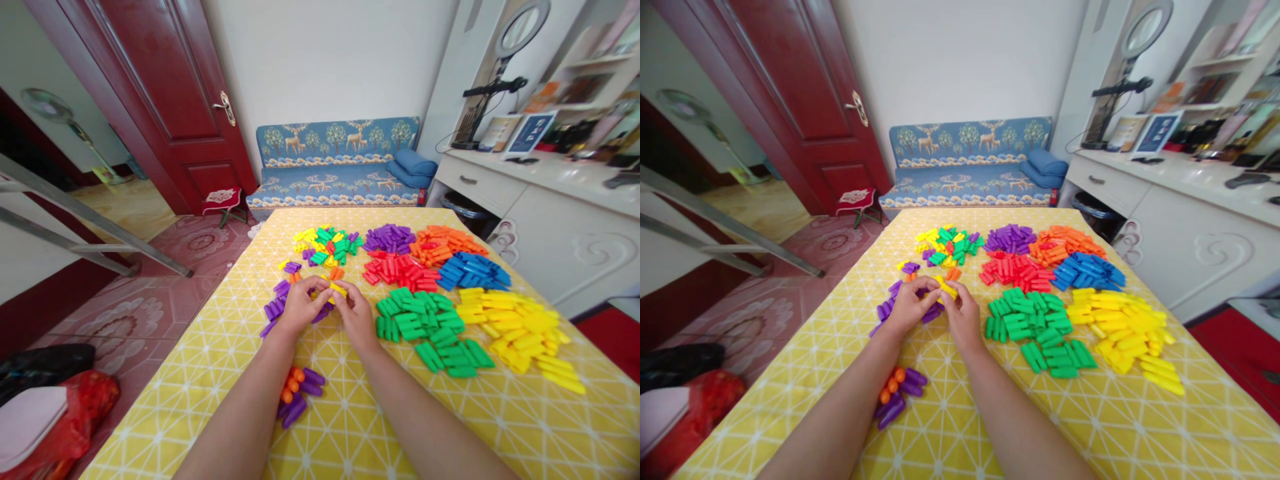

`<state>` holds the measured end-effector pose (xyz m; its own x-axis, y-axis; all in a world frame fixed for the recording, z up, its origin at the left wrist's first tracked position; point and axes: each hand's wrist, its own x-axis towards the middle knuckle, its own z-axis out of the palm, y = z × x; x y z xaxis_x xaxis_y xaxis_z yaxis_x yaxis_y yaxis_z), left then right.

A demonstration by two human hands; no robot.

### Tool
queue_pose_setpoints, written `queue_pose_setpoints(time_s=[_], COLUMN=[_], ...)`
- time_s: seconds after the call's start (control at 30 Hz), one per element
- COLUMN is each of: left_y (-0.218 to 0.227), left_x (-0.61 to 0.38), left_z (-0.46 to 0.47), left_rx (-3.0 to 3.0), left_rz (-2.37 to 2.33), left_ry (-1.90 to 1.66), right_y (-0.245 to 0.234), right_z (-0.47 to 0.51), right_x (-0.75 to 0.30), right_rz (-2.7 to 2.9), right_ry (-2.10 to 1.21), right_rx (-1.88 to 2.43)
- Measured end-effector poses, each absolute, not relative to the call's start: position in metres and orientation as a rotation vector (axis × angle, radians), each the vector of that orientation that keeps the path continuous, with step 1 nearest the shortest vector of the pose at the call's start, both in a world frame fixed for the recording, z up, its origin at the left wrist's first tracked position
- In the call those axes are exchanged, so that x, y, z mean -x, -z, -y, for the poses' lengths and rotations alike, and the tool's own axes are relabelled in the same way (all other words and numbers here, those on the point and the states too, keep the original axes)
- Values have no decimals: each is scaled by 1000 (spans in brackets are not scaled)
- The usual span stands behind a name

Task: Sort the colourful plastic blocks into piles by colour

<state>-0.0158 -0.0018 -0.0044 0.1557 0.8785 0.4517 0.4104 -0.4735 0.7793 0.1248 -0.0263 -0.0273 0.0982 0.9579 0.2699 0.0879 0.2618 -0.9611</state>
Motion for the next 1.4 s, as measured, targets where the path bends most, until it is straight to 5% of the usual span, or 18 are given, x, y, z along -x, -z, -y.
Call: queue_pose_setpoints(time_s=[0.23,0.67,0.87,1.03,1.4], left_y=[9,8,11,13,10], left_x=[19,19,21,21,21], left_z=[-2,-3,-5,-7,-4], left_rx=[-1932,-1889,-1966,-1977,-1960], left_rz=[-1227,-1270,-1313,-1338,-1335], left_ry=[-1232,-1219,-1197,-1191,-1198], right_y=[26,-4,-31,-8,25], right_z=[24,44,65,87,96], right_x=[-130,-152,-268,-360,-384], right_rz=[1589,1650,1710,1760,1915], right_ry=[-549,-580,13,484,473], right_rx=[1219,1394,1507,1671,1650])
